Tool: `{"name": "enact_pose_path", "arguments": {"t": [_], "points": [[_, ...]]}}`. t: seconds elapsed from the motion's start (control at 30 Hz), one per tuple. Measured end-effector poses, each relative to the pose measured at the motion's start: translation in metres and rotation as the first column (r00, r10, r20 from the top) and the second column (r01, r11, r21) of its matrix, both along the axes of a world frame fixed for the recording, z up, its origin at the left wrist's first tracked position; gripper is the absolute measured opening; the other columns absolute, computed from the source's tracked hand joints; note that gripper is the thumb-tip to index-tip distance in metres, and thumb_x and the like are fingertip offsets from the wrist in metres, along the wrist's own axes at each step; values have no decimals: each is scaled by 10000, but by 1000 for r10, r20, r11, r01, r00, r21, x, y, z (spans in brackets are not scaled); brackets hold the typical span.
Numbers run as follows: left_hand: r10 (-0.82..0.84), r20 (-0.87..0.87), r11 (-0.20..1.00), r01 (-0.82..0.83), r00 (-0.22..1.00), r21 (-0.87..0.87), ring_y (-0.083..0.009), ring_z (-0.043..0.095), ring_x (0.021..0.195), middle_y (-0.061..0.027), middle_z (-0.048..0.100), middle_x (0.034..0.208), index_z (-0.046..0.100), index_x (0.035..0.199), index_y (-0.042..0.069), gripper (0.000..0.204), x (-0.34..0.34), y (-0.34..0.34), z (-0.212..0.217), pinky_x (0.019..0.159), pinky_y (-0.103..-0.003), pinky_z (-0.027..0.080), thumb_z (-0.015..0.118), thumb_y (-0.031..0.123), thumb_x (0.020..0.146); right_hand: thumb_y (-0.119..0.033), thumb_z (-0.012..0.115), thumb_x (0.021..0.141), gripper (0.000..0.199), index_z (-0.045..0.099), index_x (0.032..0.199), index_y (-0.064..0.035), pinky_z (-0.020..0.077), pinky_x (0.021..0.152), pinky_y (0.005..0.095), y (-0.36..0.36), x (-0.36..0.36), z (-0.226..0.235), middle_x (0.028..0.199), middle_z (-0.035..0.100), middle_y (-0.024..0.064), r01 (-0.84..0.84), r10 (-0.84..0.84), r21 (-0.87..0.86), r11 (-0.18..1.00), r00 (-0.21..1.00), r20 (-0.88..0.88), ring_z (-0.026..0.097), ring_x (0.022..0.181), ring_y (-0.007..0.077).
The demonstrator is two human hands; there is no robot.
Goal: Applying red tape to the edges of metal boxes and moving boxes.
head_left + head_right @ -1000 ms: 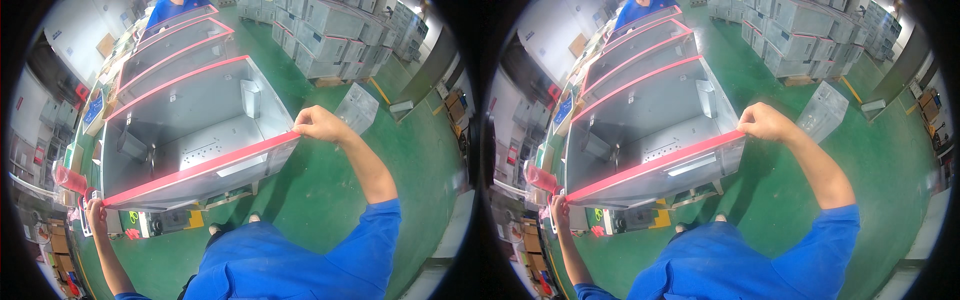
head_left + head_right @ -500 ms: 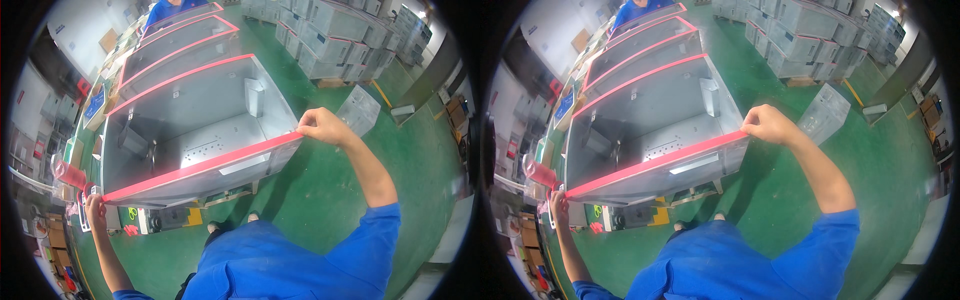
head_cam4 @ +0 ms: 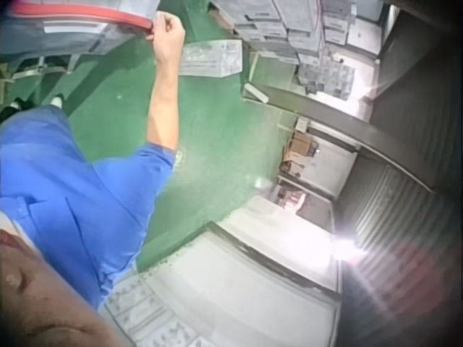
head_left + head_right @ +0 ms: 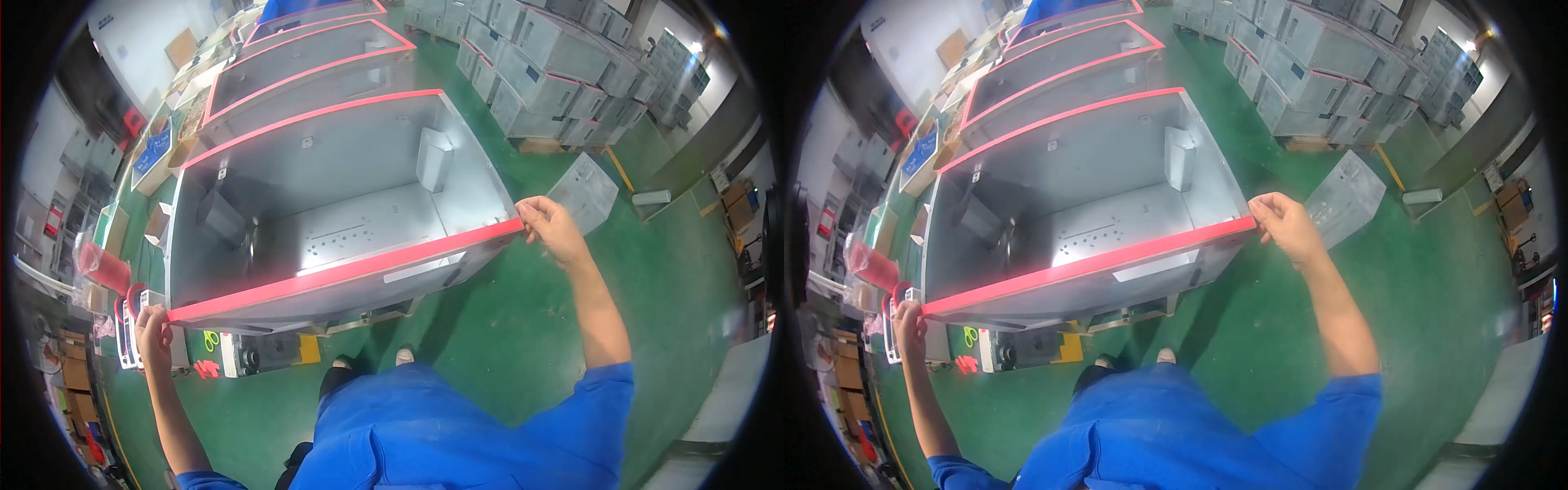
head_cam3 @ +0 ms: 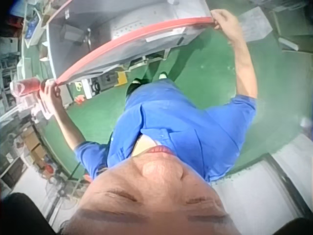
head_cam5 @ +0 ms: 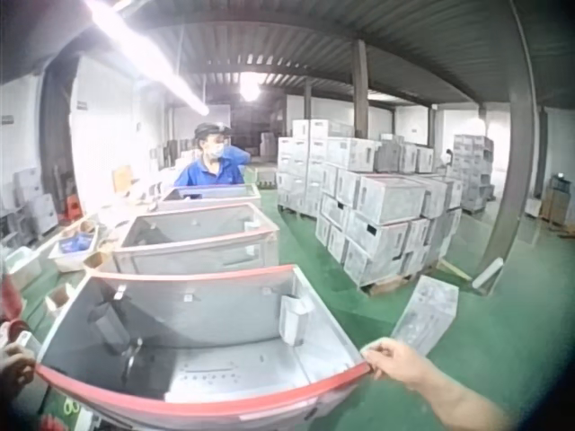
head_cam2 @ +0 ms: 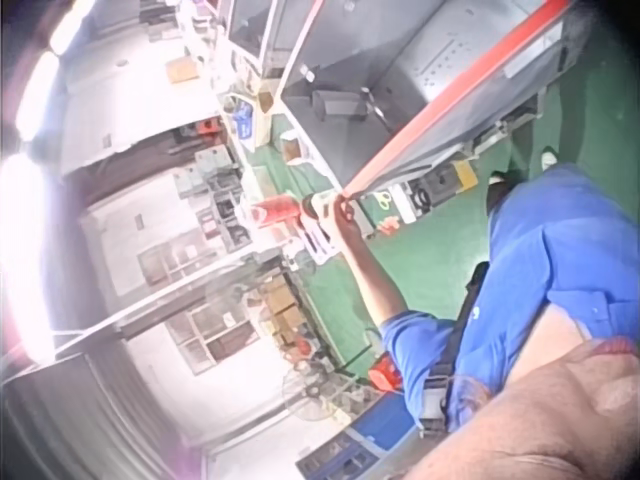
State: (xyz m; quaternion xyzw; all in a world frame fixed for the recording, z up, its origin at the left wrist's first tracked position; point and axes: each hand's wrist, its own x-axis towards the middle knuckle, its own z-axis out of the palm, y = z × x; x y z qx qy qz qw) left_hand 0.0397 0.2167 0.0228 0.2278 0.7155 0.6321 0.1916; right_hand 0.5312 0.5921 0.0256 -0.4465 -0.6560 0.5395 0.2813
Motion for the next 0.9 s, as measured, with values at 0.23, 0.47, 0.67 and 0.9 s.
{"name": "enact_pose_path", "arguments": {"t": [0.23, 0.47, 0.67, 0.9], "points": [[-31, 66, 999, 28, 997, 42, -8, 360, 449, 18, 503, 725, 501, 746, 80, 99, -6, -8, -6, 368, -140, 208, 590, 65, 787, -294, 619, 808, 337, 525, 1010, -41, 407, 620, 220, -15, -9, -9, 836, 568, 11, 106, -105, 5, 994, 991, -79, 506, 719, 80], [-92, 22, 993, 90, 996, 76, 4, 344, 459, -14, 520, 820, 515, 707, 54, 104, -5, -2, -7, 375, -150, 185, 578, 19, 782, -315, 654, 774, 352, 541, 984, -57, 398, 642, 239, -19, -9, -17, 850, 573, 14, 185, -195, -81, 979, 972, -134, 514, 753, 102], [-54, 48, 996, 51, 997, 73, 4, 325, 443, -12, 518, 780, 519, 687, 36, 111, -1, 2, -1, 382, -153, 186, 568, -10, 775, -316, 664, 768, 349, 548, 973, -58, 391, 651, 250, -22, -14, -21, 834, 571, 10, 254, -266, -90, 963, 949, -166, 507, 745, 99], [-85, 51, 992, 80, 995, 102, 3, 320, 441, -10, 512, 794, 512, 681, 38, 121, -2, 2, -5, 388, -154, 185, 568, -23, 769, -305, 655, 779, 317, 556, 954, -60, 381, 655, 249, -24, -14, -27, 838, 579, 6, 282, -298, -97, 954, 926, -233, 503, 741, 96]]}}
